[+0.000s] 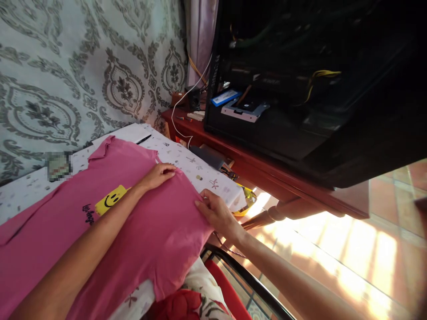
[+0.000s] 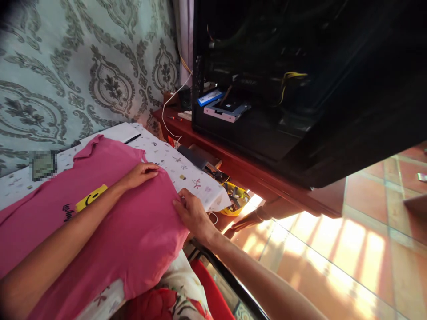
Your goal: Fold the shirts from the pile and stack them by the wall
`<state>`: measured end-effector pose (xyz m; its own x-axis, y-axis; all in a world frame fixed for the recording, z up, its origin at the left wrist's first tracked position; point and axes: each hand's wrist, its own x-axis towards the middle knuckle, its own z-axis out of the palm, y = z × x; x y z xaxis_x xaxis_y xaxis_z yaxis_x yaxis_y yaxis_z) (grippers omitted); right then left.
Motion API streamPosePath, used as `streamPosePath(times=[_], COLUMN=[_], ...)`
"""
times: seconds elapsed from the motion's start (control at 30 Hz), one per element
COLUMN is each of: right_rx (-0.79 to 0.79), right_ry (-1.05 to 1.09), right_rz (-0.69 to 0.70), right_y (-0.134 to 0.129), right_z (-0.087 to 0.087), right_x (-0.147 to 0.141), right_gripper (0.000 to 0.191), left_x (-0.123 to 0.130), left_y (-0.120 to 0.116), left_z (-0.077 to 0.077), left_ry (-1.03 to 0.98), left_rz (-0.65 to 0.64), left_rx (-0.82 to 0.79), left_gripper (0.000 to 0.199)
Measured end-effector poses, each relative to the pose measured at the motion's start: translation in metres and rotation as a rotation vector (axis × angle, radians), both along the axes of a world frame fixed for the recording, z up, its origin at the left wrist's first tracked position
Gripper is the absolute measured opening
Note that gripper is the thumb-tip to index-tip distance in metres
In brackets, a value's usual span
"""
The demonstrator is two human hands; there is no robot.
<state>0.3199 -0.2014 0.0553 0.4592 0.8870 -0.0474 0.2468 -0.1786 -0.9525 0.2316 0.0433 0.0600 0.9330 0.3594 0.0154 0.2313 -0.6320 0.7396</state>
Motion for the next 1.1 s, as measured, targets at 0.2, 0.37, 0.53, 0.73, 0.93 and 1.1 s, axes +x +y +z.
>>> streamPosePath(times=[0.2,0.37,0.53,0.73,0.93,1.1], right_rx=[-0.006,-0.033,0.001,-0.019,-0.054,0.062], right_ry=[0.242,0.29,0.399,0.379,0.259,-0.085], right_rz=[-0.1,-0.169,-0.191,-0.226,-0.178,-0.245], right_y=[-0.029,-0.058,-0.073,-0.082,-0.093,-0.056], right_z=[-0.018,-0.039,-0.054,-0.06,-0.079,-0.034], right_x=[-0.015,-0.027,-0.033,-0.039,-0.031,0.0], right_gripper=[0.041,0.038,0.052,0.055,0.055,0.044], left_x=[0.005,-0.015,-0.034,-0.02,-0.014,-0.035], left_y=[-0.014,-0.03,-0.06,-0.072,-0.076,-0.076], left_z=[-0.01,-0.002,0.004,-0.017,-0.02,-0.006], left_ry=[0.003,-0.125,-0.064,0.039,0.072,0.046], left_rz=[0.107,0.208,-0.052,-0.117,-0.156,-0.14], left_rx=[0.353,0.46,0.537,0.577,0.596,0.521], left_gripper=[0.031,0.03,0.024,0.051,0.057,0.062])
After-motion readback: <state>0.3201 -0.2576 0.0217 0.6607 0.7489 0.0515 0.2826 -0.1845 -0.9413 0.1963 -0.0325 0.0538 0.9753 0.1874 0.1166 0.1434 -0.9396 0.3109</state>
